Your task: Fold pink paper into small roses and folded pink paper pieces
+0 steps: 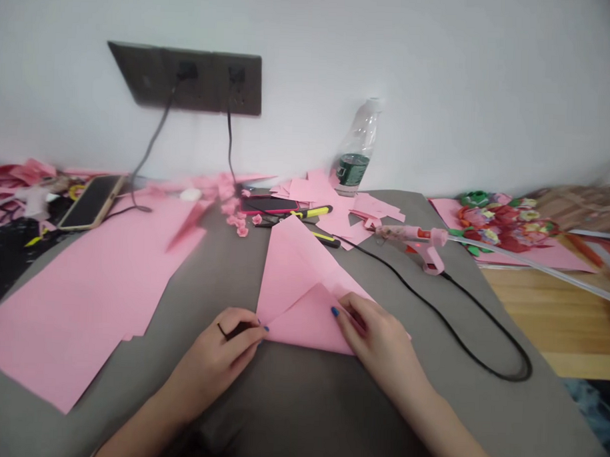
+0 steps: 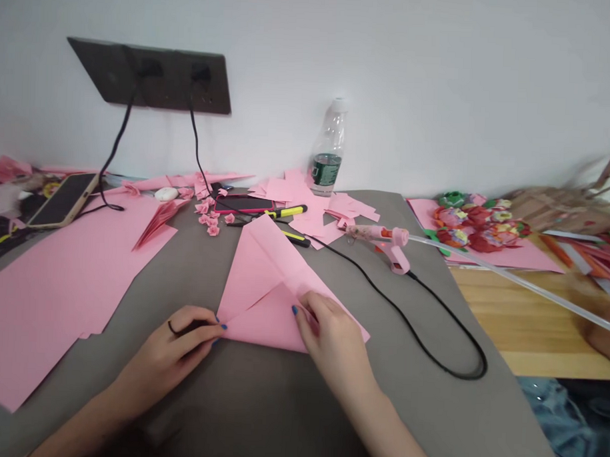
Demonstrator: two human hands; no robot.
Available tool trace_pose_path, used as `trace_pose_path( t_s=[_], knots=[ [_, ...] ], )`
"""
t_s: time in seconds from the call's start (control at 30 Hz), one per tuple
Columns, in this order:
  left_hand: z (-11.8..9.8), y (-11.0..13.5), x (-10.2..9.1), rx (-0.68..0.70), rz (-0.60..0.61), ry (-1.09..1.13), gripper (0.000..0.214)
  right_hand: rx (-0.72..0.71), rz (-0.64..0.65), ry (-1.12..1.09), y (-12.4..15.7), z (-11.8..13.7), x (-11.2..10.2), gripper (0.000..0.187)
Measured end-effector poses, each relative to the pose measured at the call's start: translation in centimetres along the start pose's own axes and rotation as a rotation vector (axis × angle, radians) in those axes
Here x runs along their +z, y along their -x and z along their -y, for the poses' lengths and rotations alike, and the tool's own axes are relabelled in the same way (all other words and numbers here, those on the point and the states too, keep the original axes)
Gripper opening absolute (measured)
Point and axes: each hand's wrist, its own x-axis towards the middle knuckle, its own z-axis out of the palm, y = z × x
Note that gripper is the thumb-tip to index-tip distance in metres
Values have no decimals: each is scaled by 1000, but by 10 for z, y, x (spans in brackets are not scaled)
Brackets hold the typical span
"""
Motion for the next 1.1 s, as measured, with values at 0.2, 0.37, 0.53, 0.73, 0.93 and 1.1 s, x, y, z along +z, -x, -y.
trace_pose_path(
  t_s=[0.2, 0.37, 0.53, 0.73, 0.93, 1.1],
  knots=[
    [-5, 3, 1, 117, 28, -90, 25, 30, 36, 16, -5, 0, -1, 18],
    [-13, 8, 5, 105, 153, -240, 38, 31, -2, 20, -2, -2, 3, 6],
    [-18, 11, 11, 122, 201, -378, 47, -108, -113, 130, -1, -4, 11, 24],
    [-17, 9, 17, 142, 222, -465, 52, -313, -116, 299, 6, 6, 9, 30],
    [-17, 5, 22, 163, 202, -473, 49, -278, 40, 423, 29, 21, 12, 48],
    [-14, 2, 26, 177, 184, -466, 51, -230, 150, 449, 32, 20, 12, 64]
  ],
)
